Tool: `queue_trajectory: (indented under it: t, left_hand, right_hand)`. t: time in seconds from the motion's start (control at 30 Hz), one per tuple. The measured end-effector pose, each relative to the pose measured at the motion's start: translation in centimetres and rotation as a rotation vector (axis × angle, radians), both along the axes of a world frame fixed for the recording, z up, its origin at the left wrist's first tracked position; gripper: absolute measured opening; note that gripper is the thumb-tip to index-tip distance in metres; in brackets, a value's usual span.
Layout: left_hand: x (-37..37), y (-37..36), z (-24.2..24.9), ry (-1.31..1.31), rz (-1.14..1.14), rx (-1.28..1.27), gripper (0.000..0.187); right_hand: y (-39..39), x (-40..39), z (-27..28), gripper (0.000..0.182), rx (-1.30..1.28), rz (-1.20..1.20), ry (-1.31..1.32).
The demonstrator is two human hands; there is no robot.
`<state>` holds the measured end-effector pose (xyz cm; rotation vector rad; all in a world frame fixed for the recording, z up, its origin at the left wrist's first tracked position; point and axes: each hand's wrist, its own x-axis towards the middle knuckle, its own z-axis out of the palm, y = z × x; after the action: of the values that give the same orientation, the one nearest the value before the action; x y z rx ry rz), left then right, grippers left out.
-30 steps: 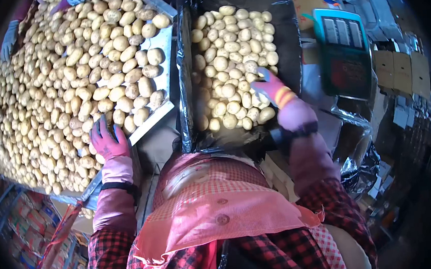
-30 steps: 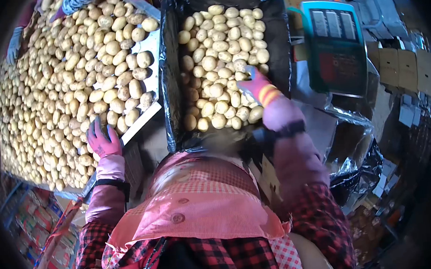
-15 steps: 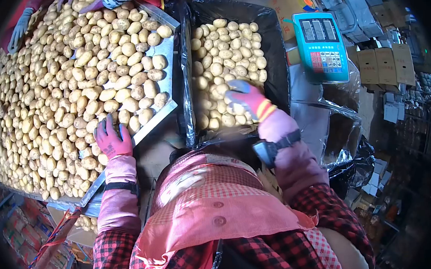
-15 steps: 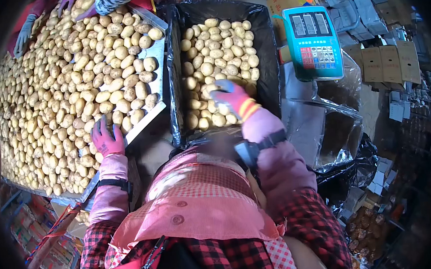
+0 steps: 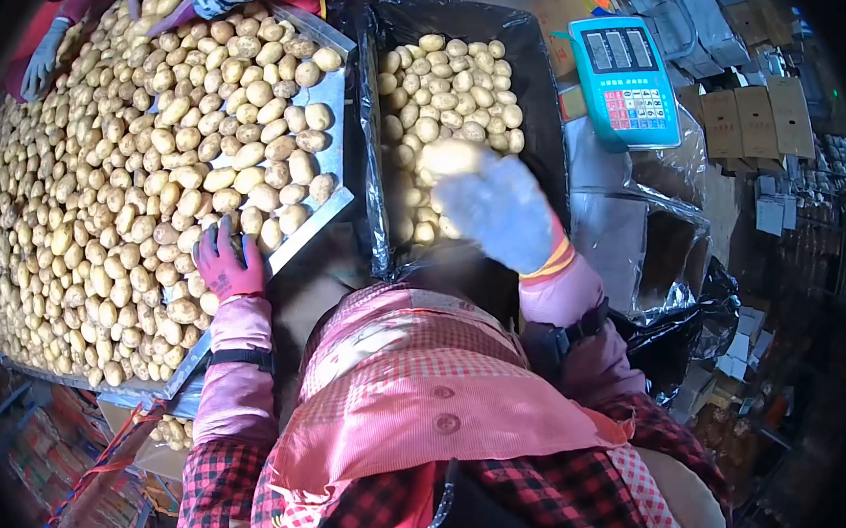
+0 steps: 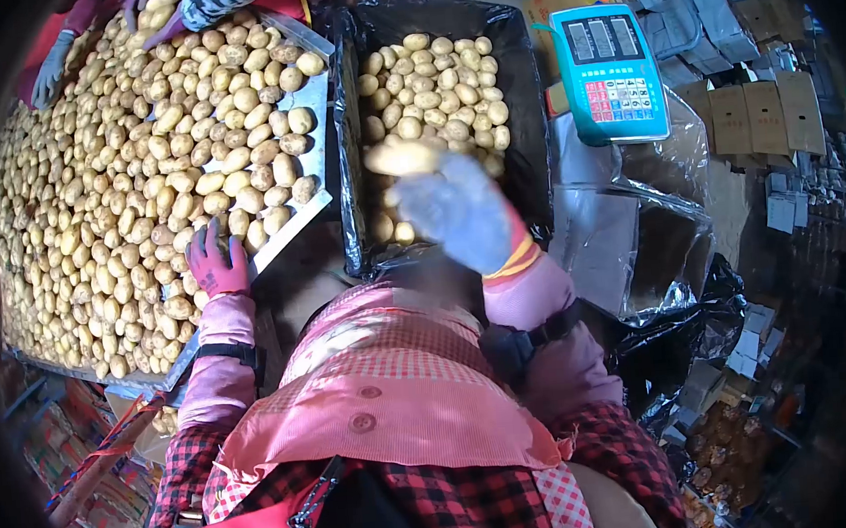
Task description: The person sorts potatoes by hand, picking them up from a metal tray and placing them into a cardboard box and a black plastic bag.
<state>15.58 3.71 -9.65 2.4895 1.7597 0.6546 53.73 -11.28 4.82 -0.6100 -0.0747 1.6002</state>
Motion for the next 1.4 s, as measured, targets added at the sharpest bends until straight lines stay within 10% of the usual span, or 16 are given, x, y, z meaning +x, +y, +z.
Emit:
queue_trajectory:
  t: [0.13,0.47,0.67,0.77,1.0,1.1,1.4]
  left_hand:
    - [0.3,0.3,0.0,0.005,-0.003,-0.008,0.054]
    - [1.5,0.1,0.7,0.062,0.042,0.038,0.049]
    - [1.9,0.2,0.8,0.097,0.064,0.044,0.049]
    - [2.1,0.2,1.4,0.097,0.065,0.002,0.049]
    - [2.1,-0.1,1.5,0.112,0.096,-0.006,0.049]
    - [1.9,0.0,1.2,0.109,0.094,-0.020,0.051]
    - [1.9,0.1,1.1,0.096,0.083,0.002,0.048]
  right_hand:
    - [0.3,4.1,-2.6,0.043,0.000,0.140,-0.314]
    - [11.9,21.2,-18.7,0.093,-0.946,0.330,-2.048]
    - [14.5,23.1,-19.6,0.083,-0.904,0.620,-2.085]
    - [12.0,26.5,-19.7,0.060,-0.733,0.319,-1.522]
    - [11.9,18.3,-17.4,0.065,-0.962,0.807,-1.957]
    - [6.4,17.9,-19.7,0.063,-0.307,0.985,-2.075]
    - [7.1,18.4,-18.8,0.051,-0.708,0.288,-1.102]
